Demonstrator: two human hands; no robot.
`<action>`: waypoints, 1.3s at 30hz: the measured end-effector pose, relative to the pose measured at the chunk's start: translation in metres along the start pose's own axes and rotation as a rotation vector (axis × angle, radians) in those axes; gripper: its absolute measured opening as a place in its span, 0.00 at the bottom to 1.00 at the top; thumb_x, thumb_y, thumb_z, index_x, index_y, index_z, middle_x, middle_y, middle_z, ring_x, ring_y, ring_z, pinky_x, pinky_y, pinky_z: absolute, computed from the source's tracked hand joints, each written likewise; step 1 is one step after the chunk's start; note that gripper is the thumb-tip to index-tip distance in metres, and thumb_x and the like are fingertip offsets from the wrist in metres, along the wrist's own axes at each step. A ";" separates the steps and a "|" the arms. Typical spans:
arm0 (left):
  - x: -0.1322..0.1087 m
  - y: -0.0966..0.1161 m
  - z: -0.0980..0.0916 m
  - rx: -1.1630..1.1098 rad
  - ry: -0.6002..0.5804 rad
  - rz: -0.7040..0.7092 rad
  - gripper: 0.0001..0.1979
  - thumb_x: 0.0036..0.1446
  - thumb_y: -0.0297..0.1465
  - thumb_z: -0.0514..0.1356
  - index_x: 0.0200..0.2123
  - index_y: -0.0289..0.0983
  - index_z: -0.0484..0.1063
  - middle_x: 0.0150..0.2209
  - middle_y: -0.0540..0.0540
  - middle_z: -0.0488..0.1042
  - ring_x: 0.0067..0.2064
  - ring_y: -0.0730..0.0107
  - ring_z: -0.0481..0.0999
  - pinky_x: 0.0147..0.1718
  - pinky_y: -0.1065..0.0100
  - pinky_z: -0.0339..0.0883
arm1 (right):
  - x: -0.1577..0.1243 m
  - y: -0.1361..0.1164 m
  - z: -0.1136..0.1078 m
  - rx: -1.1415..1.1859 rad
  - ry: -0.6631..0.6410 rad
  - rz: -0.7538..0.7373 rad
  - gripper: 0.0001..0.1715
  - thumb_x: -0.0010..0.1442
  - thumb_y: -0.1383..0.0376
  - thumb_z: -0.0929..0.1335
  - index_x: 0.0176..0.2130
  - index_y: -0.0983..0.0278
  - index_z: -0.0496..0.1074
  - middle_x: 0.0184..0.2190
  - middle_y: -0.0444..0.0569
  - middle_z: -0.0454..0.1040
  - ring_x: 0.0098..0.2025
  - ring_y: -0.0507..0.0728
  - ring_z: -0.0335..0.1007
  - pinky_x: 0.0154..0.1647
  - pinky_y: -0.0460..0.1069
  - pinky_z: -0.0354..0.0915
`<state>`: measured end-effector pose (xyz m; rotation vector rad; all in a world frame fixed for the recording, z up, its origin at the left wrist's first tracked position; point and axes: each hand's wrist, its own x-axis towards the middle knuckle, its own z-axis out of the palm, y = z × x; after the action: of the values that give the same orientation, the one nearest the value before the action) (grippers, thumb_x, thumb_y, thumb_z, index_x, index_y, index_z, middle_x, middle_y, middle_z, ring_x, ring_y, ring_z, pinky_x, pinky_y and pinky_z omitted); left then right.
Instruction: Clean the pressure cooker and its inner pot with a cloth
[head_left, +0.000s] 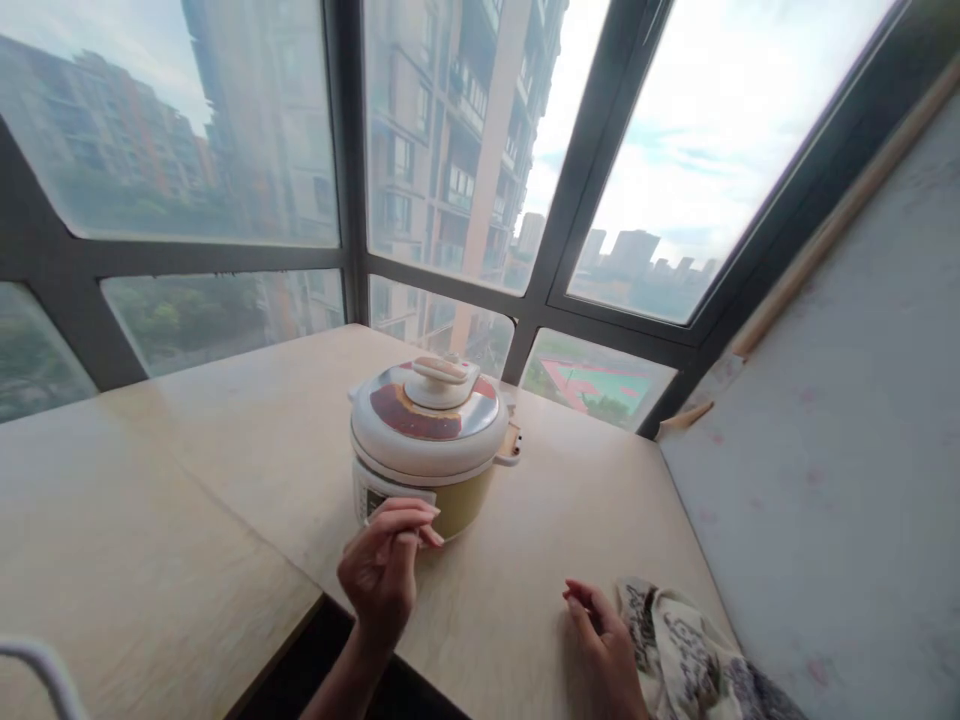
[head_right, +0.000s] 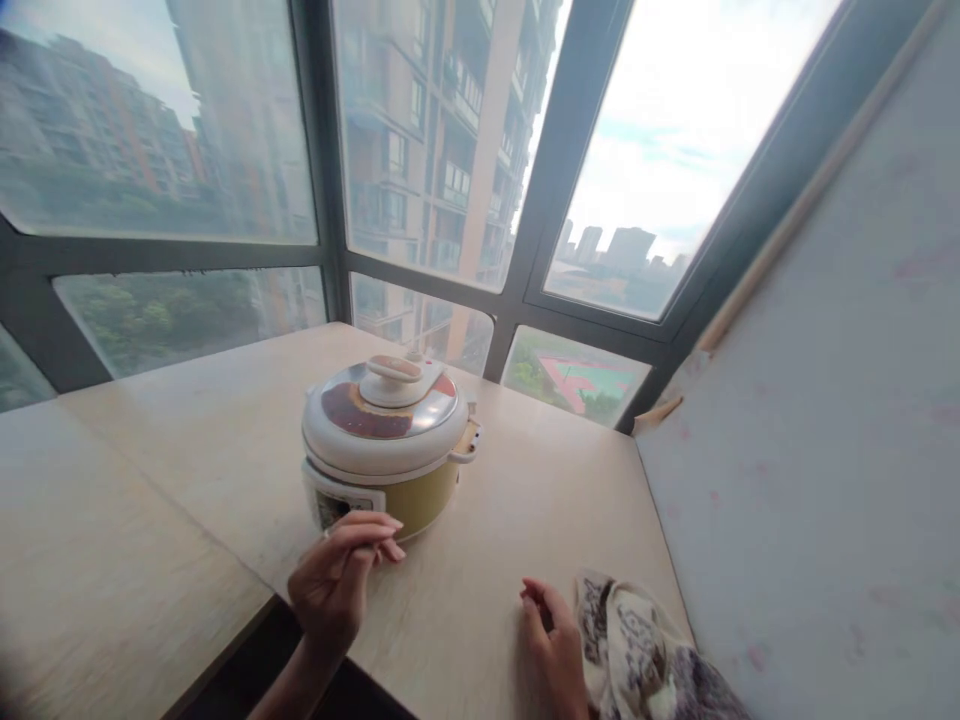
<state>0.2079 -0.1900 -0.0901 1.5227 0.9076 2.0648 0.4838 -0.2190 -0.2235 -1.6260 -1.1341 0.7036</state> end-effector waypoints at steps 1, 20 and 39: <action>0.018 -0.001 -0.013 0.009 0.150 -0.012 0.09 0.57 0.25 0.58 0.29 0.38 0.77 0.30 0.47 0.80 0.24 0.71 0.77 0.21 0.71 0.66 | 0.002 -0.004 0.001 0.001 -0.001 0.005 0.32 0.49 0.40 0.72 0.39 0.62 0.82 0.38 0.57 0.84 0.42 0.69 0.81 0.45 0.59 0.78; 0.219 -0.094 -0.109 0.283 -0.160 -0.901 0.17 0.54 0.46 0.56 0.23 0.40 0.61 0.18 0.53 0.60 0.17 0.76 0.53 0.17 0.73 0.47 | 0.103 -0.214 0.083 0.222 -0.412 0.100 0.29 0.55 0.39 0.70 0.35 0.59 0.61 0.15 0.33 0.61 0.12 0.48 0.54 0.12 0.42 0.47; 0.186 -0.145 -0.093 0.138 0.105 -0.602 0.19 0.57 0.46 0.54 0.21 0.41 0.57 0.20 0.50 0.59 0.26 0.70 0.57 0.22 0.69 0.55 | 0.089 -0.179 0.147 0.706 0.047 -0.017 0.25 0.57 0.45 0.69 0.43 0.60 0.66 0.21 0.34 0.59 0.18 0.47 0.51 0.16 0.43 0.49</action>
<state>0.0543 0.0116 -0.0853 1.0286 1.3727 1.6736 0.3320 -0.0672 -0.0988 -1.0225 -0.7392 0.9200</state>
